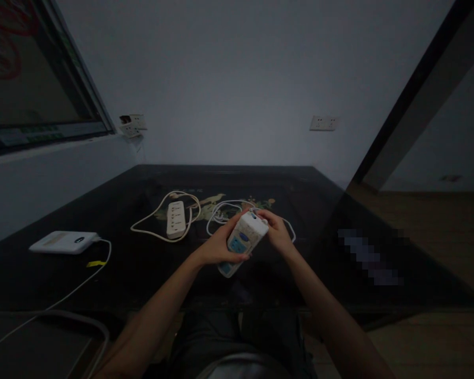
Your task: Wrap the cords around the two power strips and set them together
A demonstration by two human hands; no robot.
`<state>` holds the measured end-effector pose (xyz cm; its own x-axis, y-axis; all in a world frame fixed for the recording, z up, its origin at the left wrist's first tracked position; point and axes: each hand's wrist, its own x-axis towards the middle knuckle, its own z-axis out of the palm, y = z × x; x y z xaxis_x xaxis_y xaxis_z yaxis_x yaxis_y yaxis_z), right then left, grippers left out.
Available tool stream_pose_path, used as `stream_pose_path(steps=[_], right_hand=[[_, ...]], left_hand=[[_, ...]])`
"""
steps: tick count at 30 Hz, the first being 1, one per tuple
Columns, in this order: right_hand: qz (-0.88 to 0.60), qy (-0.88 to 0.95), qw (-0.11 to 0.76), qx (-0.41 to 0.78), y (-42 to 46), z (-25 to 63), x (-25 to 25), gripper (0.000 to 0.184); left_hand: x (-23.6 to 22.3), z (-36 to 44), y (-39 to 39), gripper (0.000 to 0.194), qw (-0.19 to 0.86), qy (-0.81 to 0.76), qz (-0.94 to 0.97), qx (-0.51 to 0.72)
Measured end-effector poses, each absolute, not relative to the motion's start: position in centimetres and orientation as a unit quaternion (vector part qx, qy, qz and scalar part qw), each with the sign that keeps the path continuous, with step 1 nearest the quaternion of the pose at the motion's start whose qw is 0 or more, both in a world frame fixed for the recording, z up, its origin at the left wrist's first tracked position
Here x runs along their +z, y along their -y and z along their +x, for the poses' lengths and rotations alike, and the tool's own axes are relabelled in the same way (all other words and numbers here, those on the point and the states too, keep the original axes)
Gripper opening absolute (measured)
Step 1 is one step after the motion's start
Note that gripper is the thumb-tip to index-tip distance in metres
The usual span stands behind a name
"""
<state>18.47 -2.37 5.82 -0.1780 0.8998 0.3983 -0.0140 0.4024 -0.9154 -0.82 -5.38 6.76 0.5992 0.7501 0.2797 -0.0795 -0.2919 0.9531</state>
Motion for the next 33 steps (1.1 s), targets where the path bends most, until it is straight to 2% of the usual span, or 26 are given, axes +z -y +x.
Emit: stream_pose_path(steps=[4, 8, 14, 17, 22, 25, 27, 33], right_hand=[[-0.359, 0.624, 0.561, 0.408, 2.3, 18.4, 5.8, 0.018], [-0.387, 0.606, 0.583, 0.378, 2.2, 18.7, 5.7, 0.022], [-0.37, 0.624, 0.571, 0.384, 2.3, 18.7, 5.7, 0.025], [-0.34, 0.675, 0.521, 0.397, 2.6, 18.5, 5.6, 0.023], [-0.328, 0.731, 0.455, 0.389, 2.9, 18.2, 4.3, 0.024], [-0.361, 0.774, 0.355, 0.38, 3.0, 18.5, 3.7, 0.026], [-0.376, 0.8, 0.321, 0.341, 2.8, 18.9, 3.6, 0.023], [-0.447, 0.798, 0.339, 0.222, 2.2, 20.9, 4.5, 0.016]], left_hand=[[7.0, -0.6, 5.2, 0.093, 0.533, -0.263, 0.704, 0.39], [7.0, -0.8, 4.9, 0.076, 0.562, -0.282, 0.7, 0.337], [6.4, -0.8, 5.1, 0.082, 0.723, -0.172, 0.632, 0.218], [6.1, -0.7, 5.5, 0.083, 0.741, -0.152, 0.619, 0.212], [6.0, -0.4, 5.3, 0.081, 0.698, -0.185, 0.615, 0.318], [6.4, -0.7, 4.5, 0.068, 0.63, -0.252, 0.6, 0.423], [6.7, -1.1, 3.9, 0.06, 0.588, -0.301, 0.59, 0.464], [7.2, -2.7, 2.7, 0.061, 0.542, -0.377, 0.623, 0.42]])
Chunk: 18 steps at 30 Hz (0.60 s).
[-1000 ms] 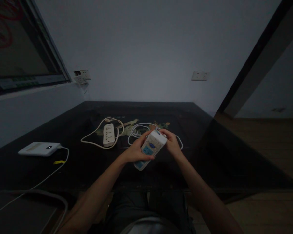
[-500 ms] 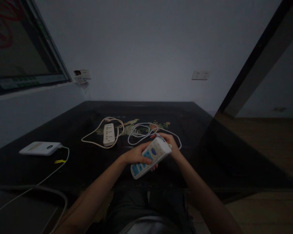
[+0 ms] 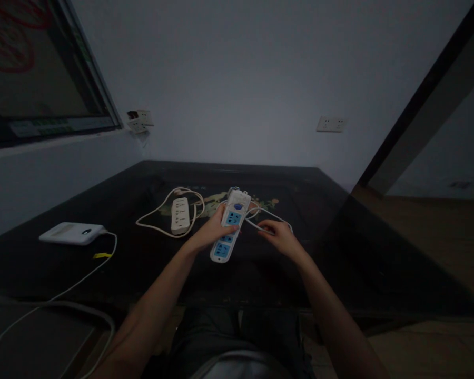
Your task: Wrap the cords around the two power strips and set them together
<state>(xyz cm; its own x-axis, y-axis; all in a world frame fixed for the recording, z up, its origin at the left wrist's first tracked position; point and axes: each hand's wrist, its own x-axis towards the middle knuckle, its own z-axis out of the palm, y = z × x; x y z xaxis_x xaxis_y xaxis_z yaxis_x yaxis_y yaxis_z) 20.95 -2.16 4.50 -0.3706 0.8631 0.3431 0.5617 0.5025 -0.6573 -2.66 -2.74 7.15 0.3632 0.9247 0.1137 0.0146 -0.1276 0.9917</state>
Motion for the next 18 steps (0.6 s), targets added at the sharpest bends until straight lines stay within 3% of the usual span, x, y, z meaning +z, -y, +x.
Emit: stream_pose_path(steps=[8, 13, 18], right_hand=[[-0.54, 0.78, 0.317, 0.005, 3.4, 23.9, 6.8, 0.03], [-0.503, 0.798, 0.333, -0.012, 4.4, 27.0, 8.3, 0.03], [-0.479, 0.782, 0.398, 0.013, 6.1, 29.1, 10.6, 0.033]], left_hand=[[7.4, -3.4, 2.2, 0.052, 0.47, -0.41, 0.676, 0.393], [7.0, -4.2, 1.5, 0.044, 0.341, -0.437, 0.753, 0.355], [6.7, -4.3, 1.8, 0.051, 0.512, -0.411, 0.688, 0.309]])
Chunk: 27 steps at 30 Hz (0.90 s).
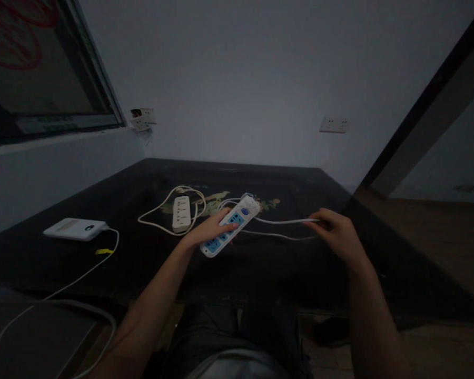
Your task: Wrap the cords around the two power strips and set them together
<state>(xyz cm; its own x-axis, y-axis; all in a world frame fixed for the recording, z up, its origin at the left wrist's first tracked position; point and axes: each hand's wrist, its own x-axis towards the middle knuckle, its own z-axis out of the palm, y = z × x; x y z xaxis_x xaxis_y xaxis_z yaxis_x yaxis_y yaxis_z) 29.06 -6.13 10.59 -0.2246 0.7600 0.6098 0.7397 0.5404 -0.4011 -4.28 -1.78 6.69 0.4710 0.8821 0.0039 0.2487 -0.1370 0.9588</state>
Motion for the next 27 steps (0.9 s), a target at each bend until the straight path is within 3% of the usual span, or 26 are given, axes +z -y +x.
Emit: stream_pose_path(steps=[4, 10, 19, 27], right_hand=[[-0.446, 0.808, 0.381, 0.062, 7.8, 28.0, 12.0, 0.031], [-0.412, 0.822, 0.376, 0.116, 8.3, 25.4, 13.5, 0.03], [-0.382, 0.792, 0.396, 0.266, 3.1, 23.2, 13.1, 0.021], [-0.362, 0.698, 0.355, 0.506, -0.1, 22.4, 7.4, 0.036]], left_hand=[[6.4, -4.3, 1.7, 0.054, 0.526, -0.414, 0.676, 0.309], [6.7, -3.8, 2.0, 0.042, 0.343, -0.409, 0.805, 0.259], [7.4, -2.2, 3.6, 0.043, 0.378, -0.291, 0.871, 0.118], [8.2, -2.0, 4.6, 0.042, 0.37, -0.255, 0.872, 0.196]])
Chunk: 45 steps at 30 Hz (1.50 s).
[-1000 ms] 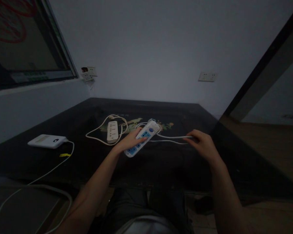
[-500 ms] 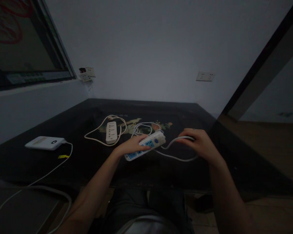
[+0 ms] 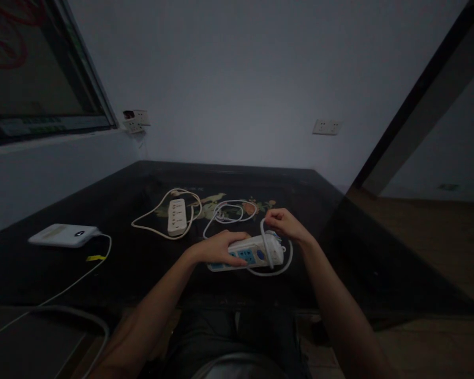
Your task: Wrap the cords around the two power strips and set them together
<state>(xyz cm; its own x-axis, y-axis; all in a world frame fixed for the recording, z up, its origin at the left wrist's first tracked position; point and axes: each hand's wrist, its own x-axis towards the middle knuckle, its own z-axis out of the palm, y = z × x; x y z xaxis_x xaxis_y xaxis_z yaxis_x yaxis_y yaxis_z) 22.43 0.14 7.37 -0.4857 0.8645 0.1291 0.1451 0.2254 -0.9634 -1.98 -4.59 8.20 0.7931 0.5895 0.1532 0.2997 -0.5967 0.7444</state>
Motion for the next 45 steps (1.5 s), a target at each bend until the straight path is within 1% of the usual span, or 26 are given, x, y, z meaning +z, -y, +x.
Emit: stream_pose_path(steps=[2, 5, 7, 10, 12, 15, 18, 23, 29, 32, 35, 37, 41, 45], right_hand=[[-0.363, 0.68, 0.365, 0.522, -0.3, 22.5, 6.3, 0.039], [-0.371, 0.657, 0.365, 0.547, -0.4, 23.0, 5.5, 0.042], [-0.373, 0.643, 0.369, 0.557, -0.5, 23.4, 5.4, 0.042], [-0.364, 0.649, 0.374, 0.554, -0.3, 23.4, 5.8, 0.041], [-0.357, 0.673, 0.357, 0.541, 0.0, 23.2, 6.1, 0.041], [-0.349, 0.719, 0.328, 0.505, 0.7, 22.6, 6.7, 0.042], [-0.35, 0.743, 0.319, 0.473, 1.3, 22.3, 7.3, 0.044], [-0.379, 0.765, 0.306, 0.421, 2.4, 22.2, 8.2, 0.047], [-0.405, 0.793, 0.369, 0.265, 5.1, 22.0, 10.3, 0.034], [-0.401, 0.825, 0.347, 0.197, 6.2, 21.6, 11.7, 0.03], [-0.404, 0.842, 0.328, 0.142, 6.6, 21.3, 12.9, 0.029], [-0.406, 0.842, 0.337, 0.115, 6.5, 21.2, 13.5, 0.027], [-0.398, 0.846, 0.344, 0.092, 5.8, 21.3, 14.5, 0.021], [-0.383, 0.867, 0.303, 0.101, 5.2, 21.1, 15.4, 0.018]], left_hand=[[8.1, -2.2, 4.5, 0.045, 0.419, -0.262, 0.832, 0.252], [8.1, -2.6, 4.2, 0.057, 0.534, -0.277, 0.717, 0.352], [8.1, -2.9, 3.9, 0.062, 0.579, -0.287, 0.645, 0.409], [8.0, -3.0, 3.5, 0.061, 0.587, -0.297, 0.579, 0.482], [7.9, -3.0, 3.1, 0.058, 0.582, -0.307, 0.548, 0.517], [7.7, -3.0, 2.8, 0.055, 0.573, -0.327, 0.518, 0.544], [7.5, -2.9, 2.5, 0.053, 0.574, -0.337, 0.502, 0.552], [7.2, -2.7, 2.1, 0.051, 0.575, -0.351, 0.494, 0.55], [7.1, -2.2, 2.0, 0.046, 0.553, -0.398, 0.519, 0.516], [7.0, -1.9, 2.3, 0.042, 0.54, -0.4, 0.547, 0.499], [6.9, -1.9, 2.6, 0.043, 0.524, -0.41, 0.591, 0.456], [6.8, -1.9, 2.7, 0.044, 0.494, -0.429, 0.632, 0.416], [7.0, -2.0, 2.9, 0.038, 0.373, -0.459, 0.742, 0.316], [7.9, -2.1, 3.5, 0.039, 0.296, -0.438, 0.815, 0.238]])
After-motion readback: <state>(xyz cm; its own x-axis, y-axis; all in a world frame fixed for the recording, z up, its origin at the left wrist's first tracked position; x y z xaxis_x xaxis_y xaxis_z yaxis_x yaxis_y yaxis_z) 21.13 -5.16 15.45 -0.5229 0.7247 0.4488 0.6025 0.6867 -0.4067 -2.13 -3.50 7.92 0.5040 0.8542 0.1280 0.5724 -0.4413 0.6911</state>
